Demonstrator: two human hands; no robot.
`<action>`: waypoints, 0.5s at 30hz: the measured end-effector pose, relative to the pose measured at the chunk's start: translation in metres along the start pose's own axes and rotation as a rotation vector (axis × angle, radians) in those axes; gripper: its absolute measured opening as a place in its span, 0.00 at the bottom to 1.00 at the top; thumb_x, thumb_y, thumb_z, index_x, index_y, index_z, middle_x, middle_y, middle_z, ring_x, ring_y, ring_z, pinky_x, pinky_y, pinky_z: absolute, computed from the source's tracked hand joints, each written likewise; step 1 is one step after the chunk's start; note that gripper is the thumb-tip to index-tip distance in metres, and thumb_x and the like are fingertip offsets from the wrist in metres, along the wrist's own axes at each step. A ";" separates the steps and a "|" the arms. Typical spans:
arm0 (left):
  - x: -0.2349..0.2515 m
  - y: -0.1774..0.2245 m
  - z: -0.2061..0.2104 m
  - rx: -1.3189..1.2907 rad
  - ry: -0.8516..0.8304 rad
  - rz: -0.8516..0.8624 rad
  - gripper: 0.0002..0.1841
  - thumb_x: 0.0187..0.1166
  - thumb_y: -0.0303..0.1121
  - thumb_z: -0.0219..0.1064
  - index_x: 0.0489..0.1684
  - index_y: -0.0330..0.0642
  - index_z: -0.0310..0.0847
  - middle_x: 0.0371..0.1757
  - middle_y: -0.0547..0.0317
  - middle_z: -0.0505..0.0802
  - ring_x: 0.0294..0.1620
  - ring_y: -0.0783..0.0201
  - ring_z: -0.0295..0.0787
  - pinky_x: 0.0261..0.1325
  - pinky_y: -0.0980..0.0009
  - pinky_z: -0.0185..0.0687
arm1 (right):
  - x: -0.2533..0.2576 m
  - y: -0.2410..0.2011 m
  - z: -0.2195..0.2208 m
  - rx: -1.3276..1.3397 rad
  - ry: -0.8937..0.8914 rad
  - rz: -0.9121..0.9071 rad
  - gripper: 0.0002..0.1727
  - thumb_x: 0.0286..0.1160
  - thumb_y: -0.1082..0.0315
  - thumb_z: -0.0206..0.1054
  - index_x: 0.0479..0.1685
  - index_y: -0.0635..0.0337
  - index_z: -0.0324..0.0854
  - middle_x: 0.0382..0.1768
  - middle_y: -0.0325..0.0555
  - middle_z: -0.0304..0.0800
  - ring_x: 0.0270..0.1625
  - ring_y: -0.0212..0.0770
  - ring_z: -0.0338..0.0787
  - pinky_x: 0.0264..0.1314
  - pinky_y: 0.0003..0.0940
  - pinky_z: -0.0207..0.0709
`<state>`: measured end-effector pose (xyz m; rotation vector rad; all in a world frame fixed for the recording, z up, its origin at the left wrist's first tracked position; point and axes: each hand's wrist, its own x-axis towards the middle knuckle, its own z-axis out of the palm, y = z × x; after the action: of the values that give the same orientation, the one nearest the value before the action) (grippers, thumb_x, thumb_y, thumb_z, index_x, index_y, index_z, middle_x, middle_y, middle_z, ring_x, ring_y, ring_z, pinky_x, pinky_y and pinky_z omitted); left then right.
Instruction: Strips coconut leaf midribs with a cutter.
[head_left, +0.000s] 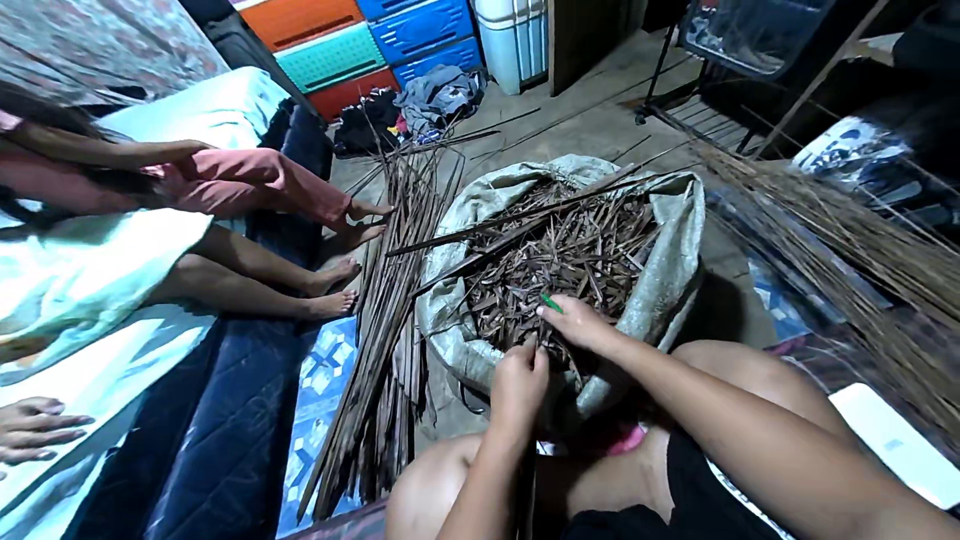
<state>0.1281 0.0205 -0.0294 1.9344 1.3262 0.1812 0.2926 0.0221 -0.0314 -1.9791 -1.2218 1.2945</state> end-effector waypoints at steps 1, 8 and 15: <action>0.000 0.002 0.000 -0.016 -0.029 0.001 0.22 0.90 0.36 0.57 0.77 0.37 0.80 0.64 0.41 0.92 0.66 0.48 0.90 0.73 0.48 0.77 | 0.001 0.000 0.002 0.055 0.000 -0.002 0.19 0.94 0.61 0.53 0.63 0.70 0.77 0.48 0.59 0.83 0.48 0.49 0.82 0.58 0.48 0.74; 0.002 -0.001 -0.002 -0.053 -0.065 -0.040 0.21 0.93 0.37 0.53 0.77 0.38 0.81 0.62 0.41 0.93 0.64 0.49 0.89 0.72 0.49 0.77 | 0.008 0.008 -0.006 -0.029 0.059 -0.008 0.20 0.95 0.59 0.50 0.64 0.66 0.79 0.50 0.60 0.86 0.53 0.53 0.86 0.61 0.55 0.75; 0.012 -0.013 -0.007 -0.019 0.036 -0.105 0.18 0.90 0.35 0.51 0.37 0.34 0.86 0.34 0.47 0.88 0.40 0.51 0.86 0.46 0.47 0.79 | -0.046 -0.017 0.020 -0.507 -0.162 0.014 0.20 0.93 0.58 0.49 0.66 0.64 0.77 0.57 0.65 0.89 0.65 0.64 0.89 0.64 0.65 0.78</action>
<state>0.1206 0.0365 -0.0361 1.8478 1.4407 0.1765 0.2610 -0.0112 -0.0058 -2.2541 -1.7565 1.2599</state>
